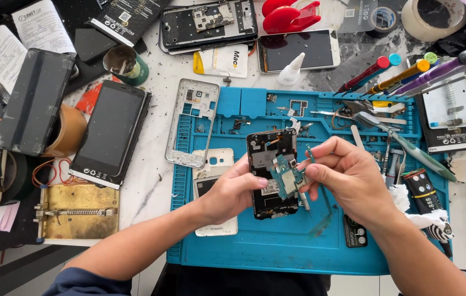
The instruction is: The person handles a disassembled smartphone, holding the internal motherboard and casing. They use a small white tool to scrape and clean the edges of the phone's metal frame, working on the device over a blue work mat.
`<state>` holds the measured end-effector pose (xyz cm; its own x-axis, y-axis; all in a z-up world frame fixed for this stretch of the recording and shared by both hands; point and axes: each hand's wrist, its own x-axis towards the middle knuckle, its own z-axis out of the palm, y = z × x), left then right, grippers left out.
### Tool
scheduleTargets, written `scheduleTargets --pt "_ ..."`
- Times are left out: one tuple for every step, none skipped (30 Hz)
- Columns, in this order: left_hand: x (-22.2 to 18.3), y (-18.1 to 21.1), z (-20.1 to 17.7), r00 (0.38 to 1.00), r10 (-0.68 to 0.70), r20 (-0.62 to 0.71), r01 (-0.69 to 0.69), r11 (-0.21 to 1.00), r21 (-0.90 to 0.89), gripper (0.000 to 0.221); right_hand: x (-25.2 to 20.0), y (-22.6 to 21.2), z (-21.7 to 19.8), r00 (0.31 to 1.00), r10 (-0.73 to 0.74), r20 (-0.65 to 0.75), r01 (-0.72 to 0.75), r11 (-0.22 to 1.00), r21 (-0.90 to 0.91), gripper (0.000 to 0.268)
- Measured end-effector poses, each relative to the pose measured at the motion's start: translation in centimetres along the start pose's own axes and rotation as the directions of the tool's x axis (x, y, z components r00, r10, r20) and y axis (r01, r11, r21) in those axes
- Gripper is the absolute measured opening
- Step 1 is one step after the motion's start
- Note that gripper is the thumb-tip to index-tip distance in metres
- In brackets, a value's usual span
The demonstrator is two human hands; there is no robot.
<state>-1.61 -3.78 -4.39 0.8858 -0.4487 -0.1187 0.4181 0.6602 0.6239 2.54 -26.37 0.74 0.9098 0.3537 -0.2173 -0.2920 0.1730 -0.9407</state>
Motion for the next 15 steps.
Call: scheduleTargets --pt "-0.2 0.4 0.4 1.000 0.000 -0.001 0.000 1.000 -0.001 0.048 -0.1 -0.2 0.2 1.000 0.002 0.001 -0.002 1.000 0.000 0.024" --pt "-0.3 0.8 0.8 1.000 -0.019 -0.003 0.019 0.999 -0.040 0.049 -0.1 -0.3 0.5 1.000 -0.017 -0.012 0.017 1.000 -0.001 0.023" --pt "-0.5 1.2 1.2 0.999 -0.038 -0.004 0.037 0.996 -0.079 0.050 -0.2 -0.5 0.8 0.999 -0.036 -0.023 0.036 0.999 -0.002 0.023" --pt "-0.5 1.3 1.2 0.999 -0.036 -0.005 0.035 0.996 -0.080 0.050 -0.2 -0.4 0.8 0.999 -0.035 -0.021 0.035 0.999 -0.003 0.023" --pt "-0.4 1.4 1.2 0.999 -0.044 0.010 0.044 0.996 -0.080 0.052 -0.3 -0.3 0.8 0.999 -0.040 -0.016 0.040 0.999 -0.003 0.029" --pt "-0.3 1.6 1.3 0.998 -0.052 0.025 0.053 0.995 -0.080 0.055 -0.3 -0.2 0.8 0.999 -0.046 -0.012 0.046 0.999 -0.004 0.035" --pt "-0.4 1.5 1.2 0.998 -0.051 0.025 0.053 0.995 -0.080 0.055 -0.4 -0.3 0.8 0.999 -0.046 -0.011 0.046 0.999 -0.004 0.035" --pt "-0.4 1.5 1.2 0.998 -0.057 0.034 0.059 0.996 -0.067 0.056 -0.5 -0.3 0.9 0.999 -0.034 -0.009 0.034 0.999 0.010 0.036" --pt "-0.5 1.4 1.1 0.997 -0.064 0.043 0.067 0.996 -0.054 0.057 -0.6 -0.3 0.9 1.000 -0.022 -0.008 0.022 0.999 0.024 0.036" --pt "-0.4 1.5 1.3 0.997 -0.065 0.044 0.067 0.996 -0.055 0.057 -0.5 -0.6 1.2 1.000 -0.022 -0.009 0.022 0.999 0.023 0.036" --pt "-0.4 1.5 1.4 0.996 -0.068 0.052 0.070 0.997 -0.041 0.056 -0.6 -0.8 1.5 1.000 -0.003 -0.030 0.004 0.999 0.034 0.034" --pt "-0.4 1.5 1.5 0.996 -0.071 0.059 0.073 0.997 -0.028 0.055 -0.6 -1.1 1.9 0.999 0.017 -0.050 -0.015 0.999 0.045 0.031" --pt "-0.4 1.4 1.5 0.996 -0.073 0.060 0.075 0.997 -0.028 0.055 -0.6 -1.2 2.0 0.998 0.017 -0.052 -0.014 0.999 0.046 0.031" --pt "-0.4 1.2 1.4 0.995 -0.072 0.069 0.073 0.997 -0.016 0.056 -0.6 -1.4 2.2 0.998 0.029 -0.055 -0.026 0.998 0.051 0.032" --pt "-0.3 1.1 1.3 0.994 -0.071 0.078 0.071 0.997 -0.004 0.057 -0.5 -1.5 2.3 0.998 0.041 -0.057 -0.038 0.998 0.055 0.032"
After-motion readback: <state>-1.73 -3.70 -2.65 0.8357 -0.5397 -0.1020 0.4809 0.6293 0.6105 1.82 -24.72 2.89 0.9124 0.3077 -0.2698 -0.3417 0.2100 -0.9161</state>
